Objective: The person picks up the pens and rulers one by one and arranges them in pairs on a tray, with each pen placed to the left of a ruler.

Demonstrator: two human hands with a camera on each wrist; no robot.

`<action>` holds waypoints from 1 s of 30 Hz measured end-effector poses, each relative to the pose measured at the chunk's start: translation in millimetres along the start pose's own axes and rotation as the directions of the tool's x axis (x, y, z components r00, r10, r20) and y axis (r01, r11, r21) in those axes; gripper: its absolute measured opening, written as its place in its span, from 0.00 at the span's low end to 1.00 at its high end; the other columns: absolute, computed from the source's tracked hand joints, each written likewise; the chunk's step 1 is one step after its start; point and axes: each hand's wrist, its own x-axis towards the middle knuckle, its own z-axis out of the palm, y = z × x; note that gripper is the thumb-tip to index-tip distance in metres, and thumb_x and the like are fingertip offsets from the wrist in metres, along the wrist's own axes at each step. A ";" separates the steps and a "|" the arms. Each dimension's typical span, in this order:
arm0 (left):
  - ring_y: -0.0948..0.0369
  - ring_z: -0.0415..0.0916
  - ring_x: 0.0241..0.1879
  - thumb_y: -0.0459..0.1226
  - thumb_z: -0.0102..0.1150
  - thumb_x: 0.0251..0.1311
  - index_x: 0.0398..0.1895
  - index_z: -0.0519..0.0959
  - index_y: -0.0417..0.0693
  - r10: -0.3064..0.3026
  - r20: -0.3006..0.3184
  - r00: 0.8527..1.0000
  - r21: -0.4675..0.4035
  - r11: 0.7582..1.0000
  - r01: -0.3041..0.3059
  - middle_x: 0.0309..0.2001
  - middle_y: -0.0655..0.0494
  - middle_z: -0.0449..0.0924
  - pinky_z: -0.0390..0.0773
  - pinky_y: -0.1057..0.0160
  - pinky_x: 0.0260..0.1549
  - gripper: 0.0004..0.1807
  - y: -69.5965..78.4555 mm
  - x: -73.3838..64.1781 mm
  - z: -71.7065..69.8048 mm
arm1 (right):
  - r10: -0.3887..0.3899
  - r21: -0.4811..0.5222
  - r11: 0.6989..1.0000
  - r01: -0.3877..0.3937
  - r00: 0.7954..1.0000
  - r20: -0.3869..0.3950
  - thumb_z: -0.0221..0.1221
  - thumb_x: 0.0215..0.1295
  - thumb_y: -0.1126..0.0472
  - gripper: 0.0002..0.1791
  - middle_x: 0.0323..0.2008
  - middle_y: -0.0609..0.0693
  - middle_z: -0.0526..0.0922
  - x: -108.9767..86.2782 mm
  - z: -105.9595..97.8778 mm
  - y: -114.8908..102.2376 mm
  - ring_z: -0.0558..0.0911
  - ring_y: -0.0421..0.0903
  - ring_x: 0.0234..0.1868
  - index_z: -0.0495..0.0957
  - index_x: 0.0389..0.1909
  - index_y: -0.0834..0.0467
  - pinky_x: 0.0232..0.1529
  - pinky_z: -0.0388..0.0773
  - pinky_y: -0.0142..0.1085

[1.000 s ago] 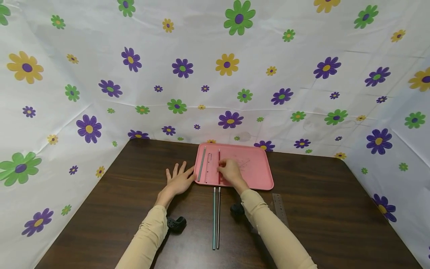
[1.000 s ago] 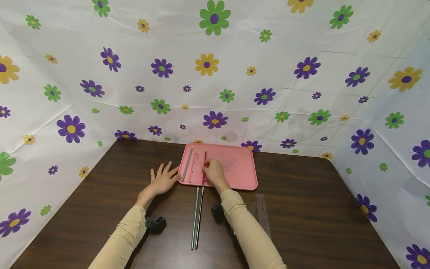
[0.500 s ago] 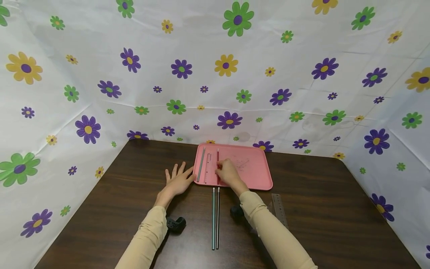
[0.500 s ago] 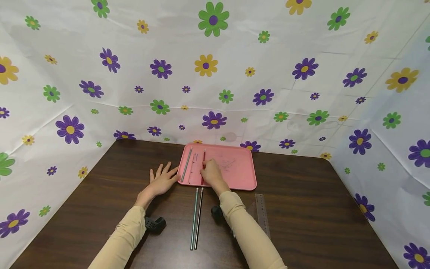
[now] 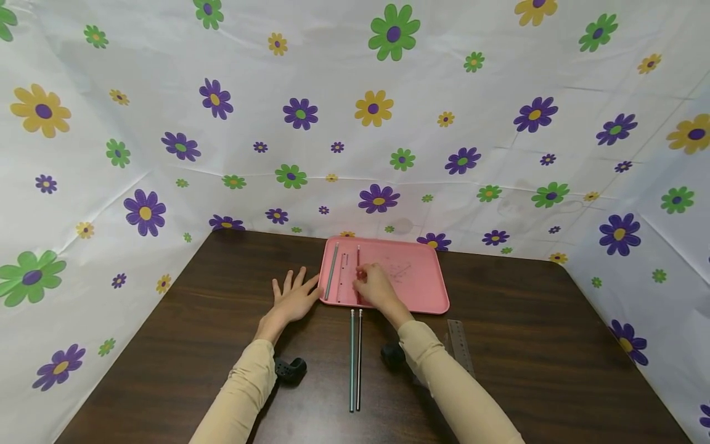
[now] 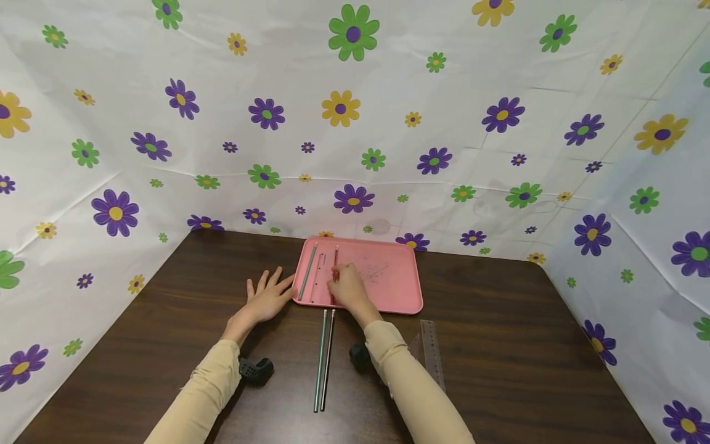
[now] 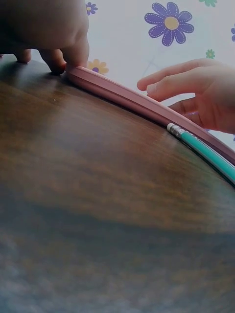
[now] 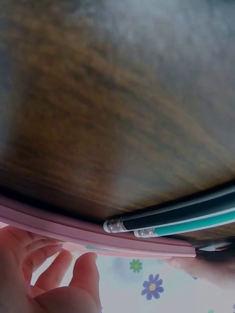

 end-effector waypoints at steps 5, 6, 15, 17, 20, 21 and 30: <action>0.39 0.26 0.79 0.55 0.38 0.76 0.78 0.58 0.56 -0.001 -0.004 1.000 0.002 1.000 0.001 0.81 0.43 0.38 0.18 0.30 0.68 0.32 0.1 -0.4 -0.9 | -0.050 -0.003 0.999 0.050 0.999 -0.006 0.62 0.65 0.65 0.19 0.43 0.60 0.80 -3.8 -0.2 0.2 0.78 0.50 0.42 0.79 0.55 0.69 0.47 0.79 0.44; 0.39 0.26 0.79 0.55 0.37 0.76 0.78 0.58 0.56 -0.002 -0.004 1.000 0.004 1.000 0.002 0.81 0.43 0.38 0.18 0.30 0.68 0.32 -0.2 -0.4 -0.9 | -0.055 -0.008 0.998 0.055 0.998 -0.002 0.62 0.65 0.65 0.19 0.42 0.60 0.80 -4.5 -0.4 0.1 0.79 0.50 0.41 0.79 0.55 0.69 0.46 0.80 0.44; 0.39 0.26 0.79 0.55 0.37 0.76 0.78 0.58 0.56 -0.005 0.001 1.000 0.010 1.000 0.005 0.81 0.43 0.38 0.18 0.30 0.67 0.32 -1.5 -0.8 -0.7 | -0.073 -0.077 0.994 0.074 0.997 0.017 0.63 0.65 0.62 0.19 0.41 0.57 0.81 -12.6 -4.8 -3.4 0.78 0.48 0.40 0.80 0.54 0.65 0.46 0.79 0.42; 0.39 0.26 0.79 0.55 0.37 0.76 0.78 0.58 0.56 -0.005 0.001 1.000 0.009 1.000 0.005 0.81 0.43 0.38 0.18 0.30 0.67 0.31 -0.9 -0.9 -0.9 | -0.083 -0.086 0.993 0.085 0.996 0.027 0.63 0.64 0.61 0.20 0.43 0.58 0.81 -15.4 -7.4 -4.8 0.78 0.49 0.41 0.80 0.55 0.64 0.47 0.78 0.44; 0.38 0.26 0.79 0.55 0.37 0.76 0.78 0.58 0.56 -0.004 0.002 1.000 0.009 1.000 0.004 0.81 0.43 0.38 0.18 0.30 0.67 0.31 0.2 -0.9 -0.9 | -0.096 -0.093 0.991 0.100 0.994 0.045 0.64 0.64 0.60 0.22 0.47 0.61 0.80 -20.9 -13.0 -7.7 0.77 0.52 0.45 0.79 0.57 0.64 0.50 0.77 0.47; 0.38 0.26 0.79 0.55 0.37 0.76 0.78 0.58 0.56 -0.003 0.002 1.000 0.008 1.000 0.003 0.81 0.43 0.38 0.18 0.30 0.67 0.31 0.4 -0.9 -0.8 | -0.103 -0.097 0.989 0.107 0.993 0.051 0.65 0.63 0.59 0.23 0.49 0.61 0.80 -22.9 -14.9 -8.5 0.77 0.53 0.47 0.79 0.58 0.64 0.52 0.76 0.48; 0.39 0.25 0.79 0.55 0.37 0.76 0.78 0.58 0.57 0.004 0.002 1.000 0.006 1.000 -0.004 0.81 0.43 0.38 0.18 0.30 0.67 0.31 0.2 -0.1 0.2 | -0.167 -0.100 0.979 0.177 0.981 0.096 0.67 0.62 0.56 0.28 0.54 0.59 0.78 -44.5 -32.9 -15.1 0.76 0.54 0.53 0.76 0.61 0.63 0.59 0.75 0.49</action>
